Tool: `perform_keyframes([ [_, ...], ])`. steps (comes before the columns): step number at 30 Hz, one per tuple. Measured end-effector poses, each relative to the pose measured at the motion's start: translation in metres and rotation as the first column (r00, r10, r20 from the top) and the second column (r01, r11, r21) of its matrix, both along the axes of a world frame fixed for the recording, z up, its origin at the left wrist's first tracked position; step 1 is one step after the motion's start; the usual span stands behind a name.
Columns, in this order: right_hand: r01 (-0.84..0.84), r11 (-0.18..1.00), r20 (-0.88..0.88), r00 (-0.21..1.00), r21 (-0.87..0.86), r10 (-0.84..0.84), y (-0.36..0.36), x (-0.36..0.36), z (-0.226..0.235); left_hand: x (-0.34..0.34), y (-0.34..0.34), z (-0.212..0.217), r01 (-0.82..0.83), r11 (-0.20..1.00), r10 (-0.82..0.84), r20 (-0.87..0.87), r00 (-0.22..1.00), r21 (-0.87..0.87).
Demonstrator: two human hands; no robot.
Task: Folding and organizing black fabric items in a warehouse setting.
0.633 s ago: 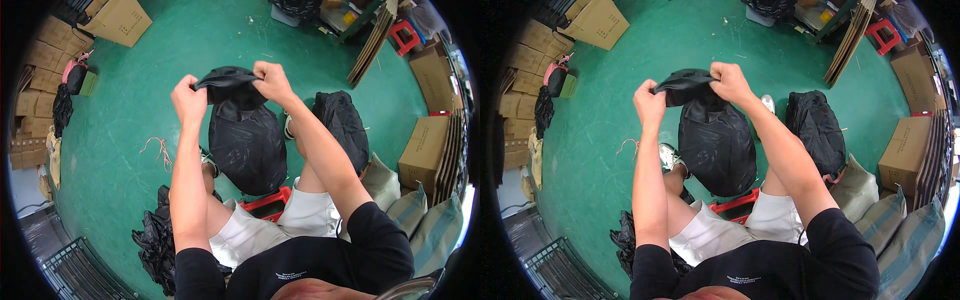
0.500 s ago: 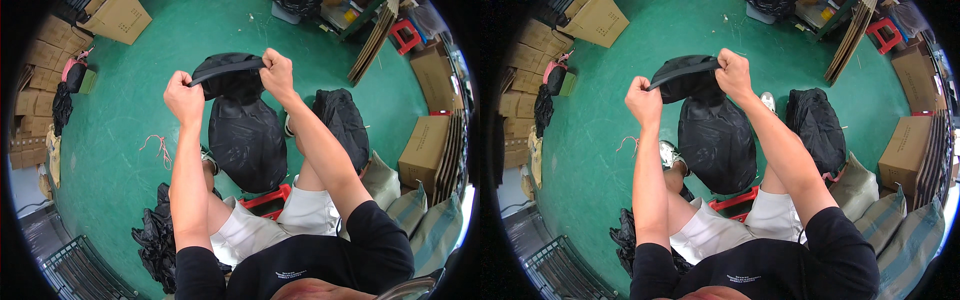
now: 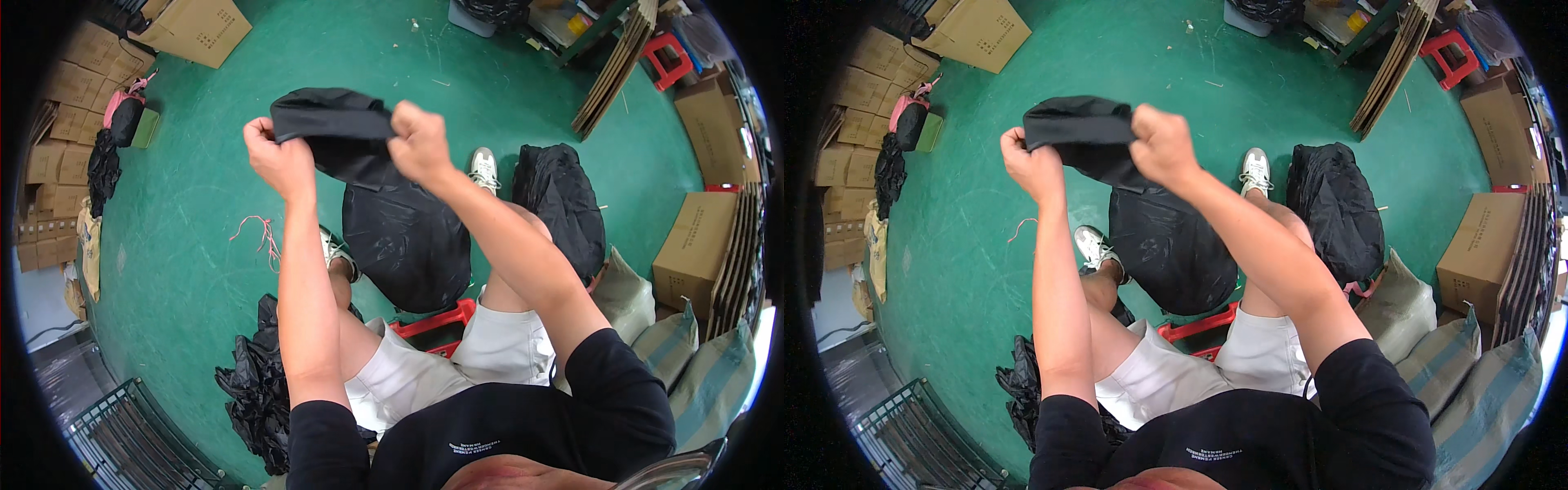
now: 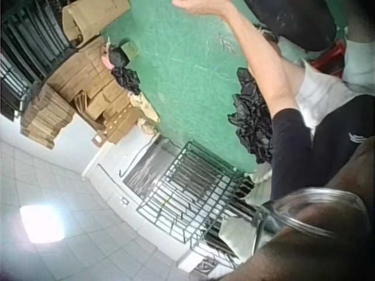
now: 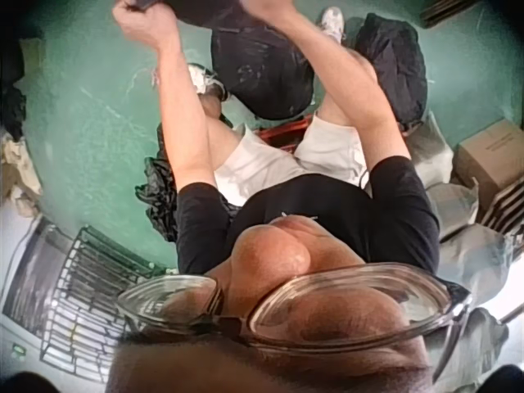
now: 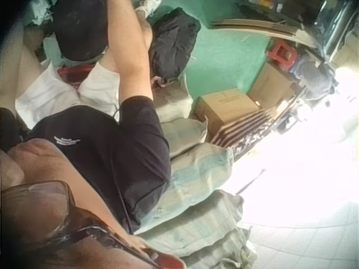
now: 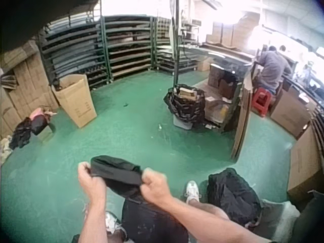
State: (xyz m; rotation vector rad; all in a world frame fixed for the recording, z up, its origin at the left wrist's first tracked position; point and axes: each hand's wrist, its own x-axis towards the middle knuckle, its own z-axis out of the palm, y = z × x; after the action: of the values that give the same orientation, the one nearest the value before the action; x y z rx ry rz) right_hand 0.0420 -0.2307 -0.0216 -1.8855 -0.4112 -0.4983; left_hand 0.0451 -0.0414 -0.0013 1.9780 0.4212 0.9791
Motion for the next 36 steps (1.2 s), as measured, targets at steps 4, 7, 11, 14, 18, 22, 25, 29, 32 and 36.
perform_keyframes([
  [4, -0.295, 0.926, 0.147, 0.931, -0.236, 0.334, 0.035, -0.036, -0.006, 0.01, 0.018, -0.036, 0.127, 0.863, -0.066, 0.14, 0.988, -0.49],
  [7, -0.353, 0.913, 0.097, 0.921, -0.207, 0.378, 0.042, -0.043, -0.013, -0.003, 0.008, -0.03, 0.307, 0.075, -0.506, 0.228, 0.832, -0.949],
  [11, -0.259, 0.95, -0.054, 0.966, -0.174, 0.254, 0.037, -0.033, -0.011, -0.007, -0.019, 0.011, 0.287, -0.1, -0.445, 0.301, 0.843, -0.953],
  [14, -0.22, 0.958, -0.022, 0.975, -0.186, 0.22, 0.035, -0.03, -0.012, -0.012, -0.018, 0.015, 0.35, -0.159, -0.507, 0.381, 0.773, -0.923],
  [18, -0.205, 0.959, 0.058, 0.974, -0.196, 0.22, 0.039, -0.031, -0.019, -0.018, -0.043, 0.015, 0.471, 0.378, -0.678, 0.108, 0.727, -0.797],
  [22, -0.239, 0.957, 0.031, 0.968, -0.163, 0.248, 0.039, -0.034, -0.015, -0.006, -0.02, -0.01, 0.438, 0.242, -0.676, 0.174, 0.716, -0.866],
  [25, -0.503, 0.824, -0.002, 0.854, -0.261, 0.52, 0.021, -0.036, 0.005, -0.009, -0.019, 0.01, 0.379, 0.219, -0.623, 0.17, 0.764, -0.899],
  [29, -0.155, 0.988, 0.115, 0.982, 0.017, 0.152, -0.007, -0.024, 0.019, -0.006, 0.0, -0.005, 0.399, 0.168, -0.653, 0.201, 0.73, -0.901],
  [32, -0.101, 0.893, -0.169, 0.967, 0.438, 0.192, -0.03, 0.011, 0.006, -0.01, 0.004, -0.01, 0.537, -0.229, -0.736, 0.505, 0.451, -0.812],
  [36, -0.247, 0.7, -0.348, 0.729, 0.67, 0.59, -0.026, 0.016, 0.01, -0.03, -0.017, 0.017, 0.436, -0.382, -0.784, 0.536, 0.315, -0.815],
])
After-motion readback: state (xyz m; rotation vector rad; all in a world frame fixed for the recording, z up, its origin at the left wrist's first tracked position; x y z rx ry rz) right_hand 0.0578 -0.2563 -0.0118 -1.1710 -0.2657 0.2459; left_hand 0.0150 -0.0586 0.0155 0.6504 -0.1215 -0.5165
